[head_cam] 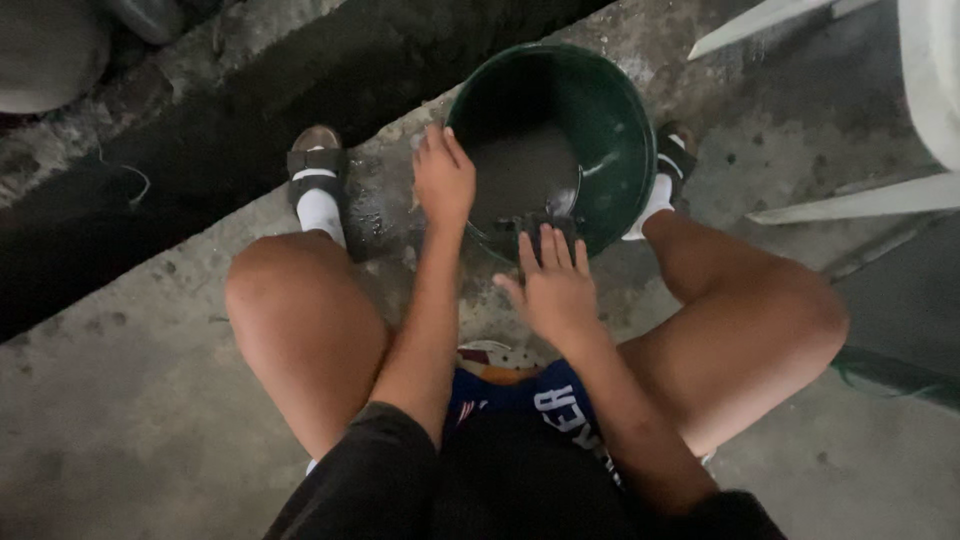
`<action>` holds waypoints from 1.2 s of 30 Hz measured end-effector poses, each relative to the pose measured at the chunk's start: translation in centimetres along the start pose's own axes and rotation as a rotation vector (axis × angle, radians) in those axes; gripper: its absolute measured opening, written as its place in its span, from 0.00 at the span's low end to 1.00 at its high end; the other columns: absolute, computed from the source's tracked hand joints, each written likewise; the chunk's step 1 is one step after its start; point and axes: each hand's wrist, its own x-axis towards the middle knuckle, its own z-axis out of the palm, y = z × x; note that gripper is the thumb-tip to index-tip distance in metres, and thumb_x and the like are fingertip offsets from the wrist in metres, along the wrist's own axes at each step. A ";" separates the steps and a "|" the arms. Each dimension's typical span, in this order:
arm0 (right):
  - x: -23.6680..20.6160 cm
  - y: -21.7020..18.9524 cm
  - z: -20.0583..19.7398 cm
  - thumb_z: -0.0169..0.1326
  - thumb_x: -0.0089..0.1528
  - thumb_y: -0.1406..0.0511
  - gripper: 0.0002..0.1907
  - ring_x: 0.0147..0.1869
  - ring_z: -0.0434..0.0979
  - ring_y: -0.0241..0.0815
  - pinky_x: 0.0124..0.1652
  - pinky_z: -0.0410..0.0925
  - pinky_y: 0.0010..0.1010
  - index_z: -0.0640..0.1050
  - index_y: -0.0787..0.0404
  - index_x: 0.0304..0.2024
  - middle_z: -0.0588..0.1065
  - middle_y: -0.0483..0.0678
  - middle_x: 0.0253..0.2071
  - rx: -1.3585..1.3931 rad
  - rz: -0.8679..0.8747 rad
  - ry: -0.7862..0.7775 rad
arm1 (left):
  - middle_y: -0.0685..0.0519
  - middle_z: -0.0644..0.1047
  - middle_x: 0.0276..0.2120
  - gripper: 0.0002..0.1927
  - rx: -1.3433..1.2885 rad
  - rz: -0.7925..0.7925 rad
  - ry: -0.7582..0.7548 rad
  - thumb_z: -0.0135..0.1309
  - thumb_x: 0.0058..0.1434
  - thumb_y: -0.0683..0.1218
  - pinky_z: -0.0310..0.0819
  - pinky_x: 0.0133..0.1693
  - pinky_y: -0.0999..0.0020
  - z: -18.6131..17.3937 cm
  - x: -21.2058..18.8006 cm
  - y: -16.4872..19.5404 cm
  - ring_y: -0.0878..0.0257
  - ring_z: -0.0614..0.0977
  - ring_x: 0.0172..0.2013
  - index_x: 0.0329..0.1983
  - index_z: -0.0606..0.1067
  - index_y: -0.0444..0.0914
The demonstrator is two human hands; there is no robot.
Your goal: The person sits on the floor and scrubs a small metal object with a sponge inside a green bucket of water. They repeatedly dip the object and sponge into the water, scrubbing different sides and rinsing the sponge throughout the clip.
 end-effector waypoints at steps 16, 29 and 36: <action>1.5 0.5 -1.1 0.41 0.67 0.41 0.40 0.78 0.51 0.64 0.69 0.44 0.63 0.66 0.65 0.69 0.55 0.66 0.74 0.085 -0.003 -0.091 | 0.35 0.77 0.50 0.19 0.009 0.012 0.020 0.41 0.75 0.51 0.73 0.50 0.43 0.1 0.3 -0.2 0.36 0.77 0.52 0.60 0.71 0.35; 1.2 0.8 -1.2 0.41 0.69 0.42 0.40 0.79 0.51 0.62 0.70 0.44 0.59 0.67 0.68 0.68 0.57 0.67 0.74 0.165 0.005 -0.094 | 0.36 0.77 0.53 0.20 0.016 -0.043 -0.075 0.39 0.76 0.51 0.72 0.52 0.42 0.6 -0.2 -0.6 0.34 0.77 0.52 0.65 0.68 0.37; 1.2 1.4 -1.2 0.42 0.67 0.42 0.40 0.79 0.51 0.59 0.72 0.45 0.55 0.68 0.66 0.68 0.56 0.63 0.75 0.174 0.013 -0.136 | 0.36 0.77 0.52 0.20 0.013 -0.033 -0.065 0.39 0.74 0.50 0.73 0.52 0.44 0.8 0.0 -0.7 0.36 0.77 0.54 0.65 0.68 0.38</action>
